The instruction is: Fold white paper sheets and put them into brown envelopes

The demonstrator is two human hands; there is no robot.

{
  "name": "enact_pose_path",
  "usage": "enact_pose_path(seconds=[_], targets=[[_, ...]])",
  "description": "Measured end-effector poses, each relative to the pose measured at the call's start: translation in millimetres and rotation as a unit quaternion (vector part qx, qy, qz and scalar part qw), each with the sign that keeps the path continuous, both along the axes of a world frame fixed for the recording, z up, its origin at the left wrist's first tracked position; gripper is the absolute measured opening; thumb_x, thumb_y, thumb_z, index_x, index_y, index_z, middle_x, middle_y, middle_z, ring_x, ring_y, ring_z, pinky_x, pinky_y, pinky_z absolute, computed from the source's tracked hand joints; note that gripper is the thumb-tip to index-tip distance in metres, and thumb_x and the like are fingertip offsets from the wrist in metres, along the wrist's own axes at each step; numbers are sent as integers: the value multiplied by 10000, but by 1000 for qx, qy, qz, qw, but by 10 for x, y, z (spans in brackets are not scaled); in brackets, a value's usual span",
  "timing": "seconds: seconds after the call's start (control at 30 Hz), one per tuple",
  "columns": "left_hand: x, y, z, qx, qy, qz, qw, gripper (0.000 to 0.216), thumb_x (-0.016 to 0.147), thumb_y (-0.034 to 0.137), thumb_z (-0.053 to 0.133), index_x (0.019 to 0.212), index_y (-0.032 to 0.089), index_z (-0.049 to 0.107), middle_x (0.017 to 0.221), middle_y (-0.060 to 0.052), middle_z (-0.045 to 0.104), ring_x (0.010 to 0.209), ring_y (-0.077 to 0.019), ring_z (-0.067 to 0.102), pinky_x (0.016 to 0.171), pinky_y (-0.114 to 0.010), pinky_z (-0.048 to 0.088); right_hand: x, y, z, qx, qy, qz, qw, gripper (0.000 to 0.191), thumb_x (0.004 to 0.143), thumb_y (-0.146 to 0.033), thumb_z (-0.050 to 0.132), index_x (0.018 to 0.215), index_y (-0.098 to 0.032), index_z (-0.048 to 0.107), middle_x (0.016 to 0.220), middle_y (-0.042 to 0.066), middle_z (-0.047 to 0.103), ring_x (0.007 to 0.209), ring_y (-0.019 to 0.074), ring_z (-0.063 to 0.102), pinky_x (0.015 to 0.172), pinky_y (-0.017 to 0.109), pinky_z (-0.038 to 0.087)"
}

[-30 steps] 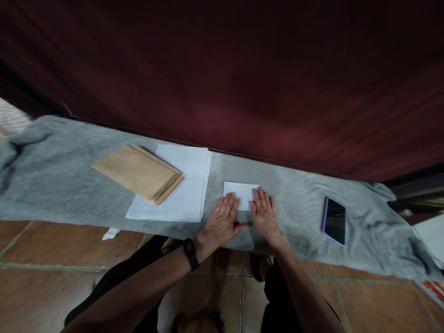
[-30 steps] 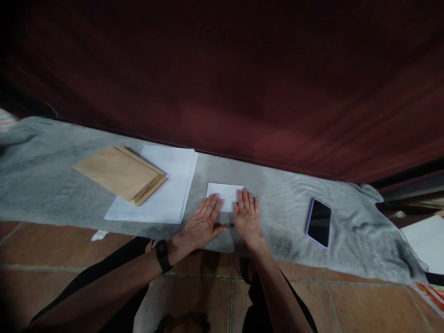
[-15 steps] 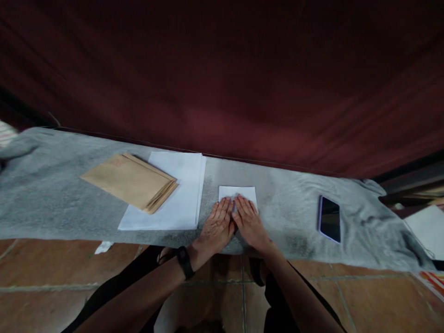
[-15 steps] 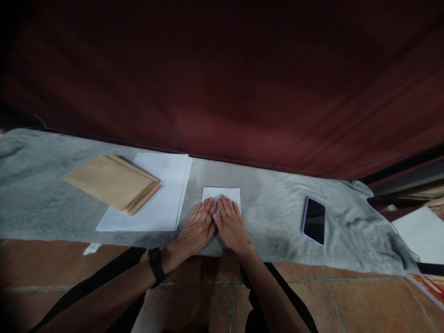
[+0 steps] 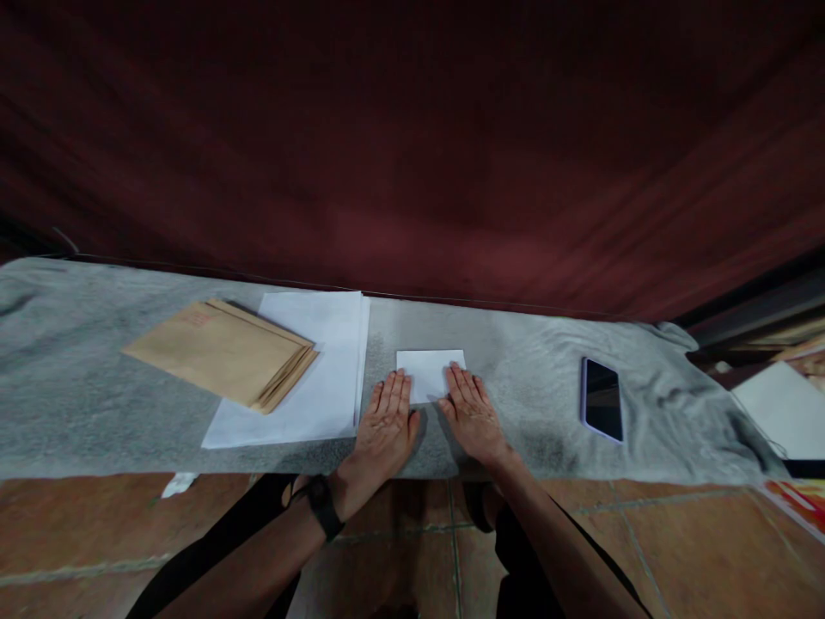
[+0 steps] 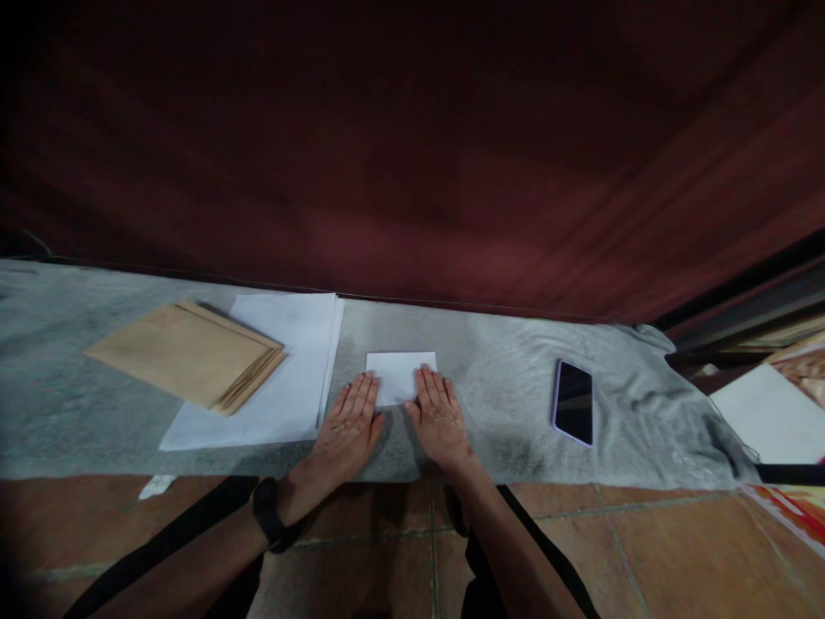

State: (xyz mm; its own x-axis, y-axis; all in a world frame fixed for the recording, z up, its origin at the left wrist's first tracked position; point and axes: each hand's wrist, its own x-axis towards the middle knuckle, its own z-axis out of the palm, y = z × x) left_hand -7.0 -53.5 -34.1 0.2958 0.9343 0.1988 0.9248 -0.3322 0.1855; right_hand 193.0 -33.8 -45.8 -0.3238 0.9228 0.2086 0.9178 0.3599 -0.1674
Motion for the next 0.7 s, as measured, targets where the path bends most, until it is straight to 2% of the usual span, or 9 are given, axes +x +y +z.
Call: enact_pose_path(seconds=[0.13,0.27,0.43,0.57,0.7], targets=[[42,26,99,10,-7,26,1000,623,991,266,360,1555,10,287,1589,-229,374,1526,-299,266,1249,-526,260,1,-7,0,-1,3,-8,1000,610,1065,-391,355,1603,-126,246,1627,144,339,1505,258,320,1225,492,264],[185,134,155,34,-29,-23,999,664,978,217,353,1600,76,168,1623,-179,343,1539,-270,232,1248,-519,271,-13,-2,37,3,8,-9,1000,560,1066,-355,346,1575,-123,328,1609,147,372,1494,266,345,1218,514,269],[344,339,25,41,-31,-43,998,650,976,177,324,1597,70,165,1619,-192,350,1533,-275,250,1235,-526,289,-83,94,188,-20,31,-37,999,529,1086,-341,243,1498,-98,469,1538,152,482,1450,264,423,1235,530,223],[349,449,-115,42,0,-40,998,634,974,189,338,1584,62,221,1616,-202,351,1535,-278,242,1236,-510,285,-280,190,267,-31,58,-21,998,554,1090,-339,188,1541,-93,395,1589,130,411,1503,217,332,1247,472,238],[321,482,-176,39,21,-46,998,626,956,182,381,1562,52,294,1620,-201,345,1534,-274,251,1248,-468,270,-447,251,201,-36,55,17,998,541,1086,-321,206,1571,-118,336,1608,105,383,1516,180,298,1255,425,244]])
